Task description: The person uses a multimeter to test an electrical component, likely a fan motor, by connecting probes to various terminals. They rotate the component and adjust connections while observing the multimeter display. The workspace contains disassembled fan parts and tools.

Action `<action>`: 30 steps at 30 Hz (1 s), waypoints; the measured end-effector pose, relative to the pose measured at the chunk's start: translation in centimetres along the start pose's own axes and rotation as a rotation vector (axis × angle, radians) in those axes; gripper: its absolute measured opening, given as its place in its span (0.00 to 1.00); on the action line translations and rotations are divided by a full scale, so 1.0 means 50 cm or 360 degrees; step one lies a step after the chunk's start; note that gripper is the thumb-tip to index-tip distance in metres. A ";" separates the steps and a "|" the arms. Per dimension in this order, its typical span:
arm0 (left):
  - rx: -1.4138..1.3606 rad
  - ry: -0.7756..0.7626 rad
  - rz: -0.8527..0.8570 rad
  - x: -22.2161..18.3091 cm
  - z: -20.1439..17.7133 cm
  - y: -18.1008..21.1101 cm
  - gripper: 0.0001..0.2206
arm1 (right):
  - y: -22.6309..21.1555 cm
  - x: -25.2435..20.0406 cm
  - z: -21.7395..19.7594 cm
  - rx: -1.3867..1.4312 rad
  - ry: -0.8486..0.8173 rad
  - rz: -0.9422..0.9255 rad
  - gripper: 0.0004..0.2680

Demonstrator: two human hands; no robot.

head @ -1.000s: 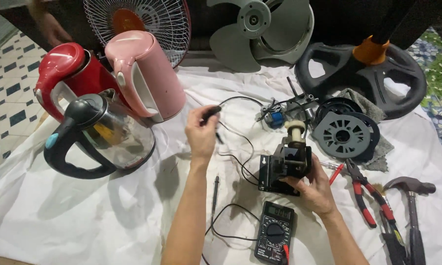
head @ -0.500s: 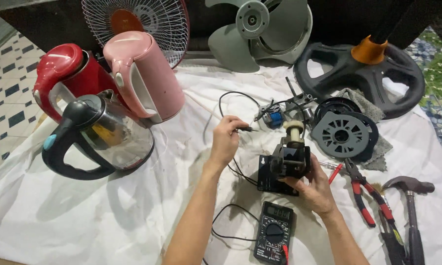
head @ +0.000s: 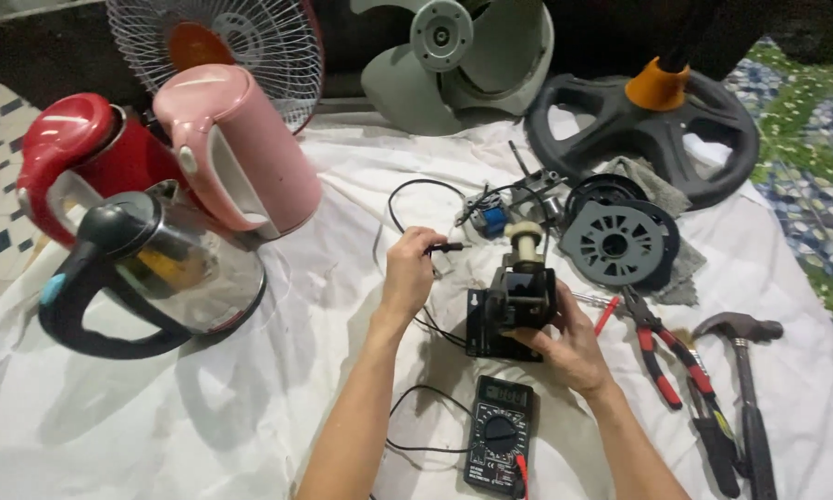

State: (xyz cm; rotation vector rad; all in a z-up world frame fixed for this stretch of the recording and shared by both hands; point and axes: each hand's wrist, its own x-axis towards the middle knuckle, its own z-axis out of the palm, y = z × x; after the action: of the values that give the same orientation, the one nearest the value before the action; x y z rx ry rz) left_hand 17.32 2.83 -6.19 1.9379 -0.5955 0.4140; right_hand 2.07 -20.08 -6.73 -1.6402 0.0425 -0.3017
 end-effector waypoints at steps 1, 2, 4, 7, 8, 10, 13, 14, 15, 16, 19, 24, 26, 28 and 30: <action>-0.0006 -0.0002 0.0004 -0.002 0.008 -0.002 0.20 | 0.000 -0.001 -0.003 -0.0004 0.0006 -0.0002 0.35; 0.0003 -0.0035 -0.0020 -0.004 0.014 -0.005 0.17 | 0.000 -0.002 -0.005 0.0024 0.0000 0.0017 0.35; 0.0021 -0.0062 -0.0046 -0.007 0.012 0.001 0.15 | 0.001 -0.001 -0.004 0.0058 -0.0015 0.0034 0.35; 0.0008 -0.0045 -0.0115 -0.003 0.000 0.027 0.14 | 0.001 0.001 -0.007 0.0018 -0.0028 0.0041 0.35; -0.0022 -0.0049 -0.0159 -0.001 -0.005 0.034 0.13 | 0.000 0.002 -0.009 0.0020 -0.0014 0.0042 0.35; -0.0031 -0.0037 -0.0213 0.002 -0.025 0.038 0.13 | 0.002 -0.001 -0.009 0.0033 -0.0025 0.0043 0.35; 0.0116 0.0065 -0.0511 0.007 -0.065 0.011 0.12 | 0.002 -0.002 -0.007 0.0038 -0.0020 0.0071 0.34; 0.0338 -0.0010 -0.0701 0.006 -0.078 -0.009 0.10 | 0.000 -0.002 -0.006 -0.0004 -0.0013 0.0078 0.35; 0.0554 -0.0092 -0.0888 0.006 -0.086 -0.028 0.09 | -0.003 -0.005 -0.009 -0.0049 0.0002 0.0086 0.35; 0.0560 -0.0084 -0.0894 -0.003 -0.089 -0.037 0.09 | -0.009 -0.005 -0.003 -0.0045 -0.0009 0.0086 0.35; 0.0681 -0.0191 -0.1138 -0.019 -0.076 -0.041 0.11 | -0.018 -0.009 -0.001 -0.0055 -0.0006 0.0165 0.34; 0.0509 0.0013 -0.1148 -0.023 -0.026 -0.080 0.10 | -0.005 -0.008 -0.006 -0.0076 -0.0007 0.0127 0.34; 0.0346 0.0070 -0.1086 -0.009 -0.033 -0.045 0.11 | -0.017 -0.010 0.000 -0.0077 -0.0010 0.0117 0.34; 0.0188 0.0123 -0.1015 0.006 -0.041 0.000 0.12 | -0.023 -0.008 0.003 -0.0074 -0.0007 0.0105 0.34; -0.1010 0.0166 -0.0851 0.016 -0.047 0.058 0.08 | -0.022 -0.008 0.002 -0.0092 -0.0004 0.0090 0.34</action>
State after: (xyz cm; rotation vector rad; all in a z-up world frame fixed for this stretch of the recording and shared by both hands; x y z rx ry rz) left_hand 16.26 3.76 -2.67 1.3739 -0.0956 -0.0234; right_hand 1.55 -19.79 -5.73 -1.6935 0.0966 -0.2573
